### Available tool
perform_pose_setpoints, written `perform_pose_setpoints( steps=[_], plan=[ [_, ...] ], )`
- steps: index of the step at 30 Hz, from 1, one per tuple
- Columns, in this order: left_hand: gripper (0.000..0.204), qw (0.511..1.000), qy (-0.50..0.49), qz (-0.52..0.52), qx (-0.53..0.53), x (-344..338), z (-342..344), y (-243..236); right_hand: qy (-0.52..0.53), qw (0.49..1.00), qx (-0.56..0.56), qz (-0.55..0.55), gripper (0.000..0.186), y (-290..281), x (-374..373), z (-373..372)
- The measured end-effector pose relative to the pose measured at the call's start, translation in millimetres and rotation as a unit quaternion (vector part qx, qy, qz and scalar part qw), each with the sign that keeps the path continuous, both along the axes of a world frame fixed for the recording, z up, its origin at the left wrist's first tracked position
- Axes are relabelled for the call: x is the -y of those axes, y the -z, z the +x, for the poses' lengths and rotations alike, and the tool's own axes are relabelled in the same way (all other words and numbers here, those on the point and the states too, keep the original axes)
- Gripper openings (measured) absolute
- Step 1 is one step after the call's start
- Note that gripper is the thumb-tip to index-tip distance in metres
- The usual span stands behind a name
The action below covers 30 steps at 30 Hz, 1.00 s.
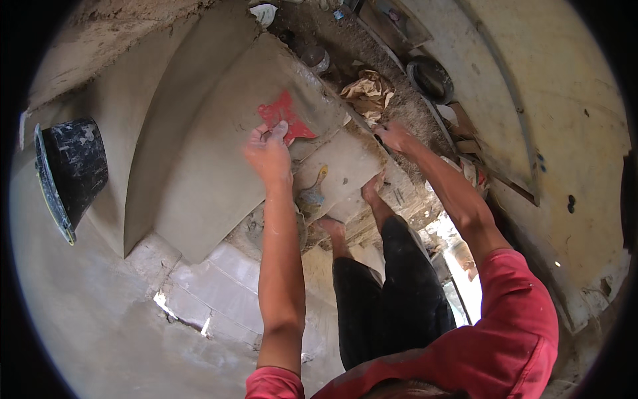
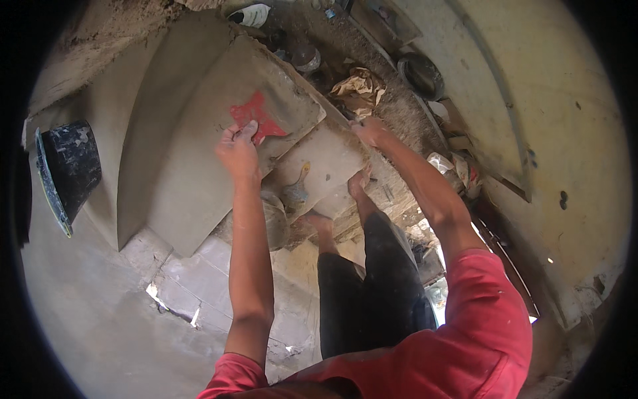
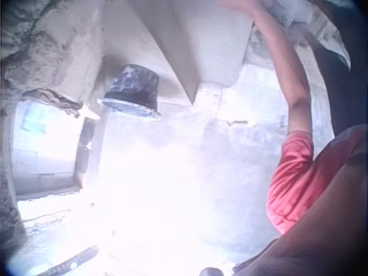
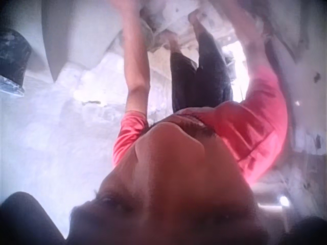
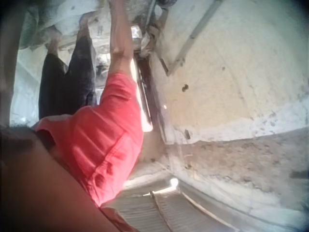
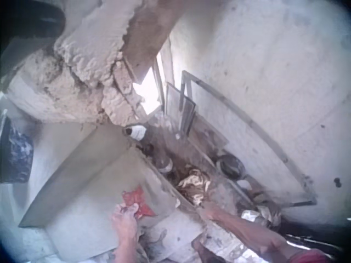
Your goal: The person scoops cement from a bucket and applies it to the stair treads and risers using a trowel and a float. They repeatedly smooth the surface to create a level finish.
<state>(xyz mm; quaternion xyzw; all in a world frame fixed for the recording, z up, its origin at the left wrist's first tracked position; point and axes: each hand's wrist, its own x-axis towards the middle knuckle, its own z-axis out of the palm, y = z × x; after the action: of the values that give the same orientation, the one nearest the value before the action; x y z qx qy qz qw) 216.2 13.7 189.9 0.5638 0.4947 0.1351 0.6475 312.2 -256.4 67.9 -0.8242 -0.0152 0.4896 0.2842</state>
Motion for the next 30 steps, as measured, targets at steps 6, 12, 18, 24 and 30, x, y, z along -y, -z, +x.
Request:
perform_pose_setpoints(
  steps=[6,12,18,24,30],
  plan=[
    [0.018,1.000,-0.001,-0.010,-0.015,9.7,-6.4,17.5,0.008,0.994,0.072,0.083,0.065,40.6,2.0,-2.8],
    [0.016,0.999,-0.032,-0.017,-0.001,0.6,-37.5,-12.8,-0.091,0.990,0.001,-0.107,0.080,38.7,70.6,-52.3],
    [0.014,0.994,-0.105,0.007,-0.011,-14.0,-154.8,-40.6,-0.019,0.984,0.051,-0.168,0.064,-23.5,121.4,-152.2],
    [0.012,0.981,-0.182,-0.006,-0.061,-14.9,-300.7,-41.3,-0.058,0.995,-0.064,-0.059,0.056,-121.4,62.5,-215.4],
    [0.012,0.967,-0.238,-0.027,-0.089,-29.8,-432.1,-14.5,-0.231,0.953,0.196,0.000,0.036,-148.7,-23.1,-296.7]
  ],
)
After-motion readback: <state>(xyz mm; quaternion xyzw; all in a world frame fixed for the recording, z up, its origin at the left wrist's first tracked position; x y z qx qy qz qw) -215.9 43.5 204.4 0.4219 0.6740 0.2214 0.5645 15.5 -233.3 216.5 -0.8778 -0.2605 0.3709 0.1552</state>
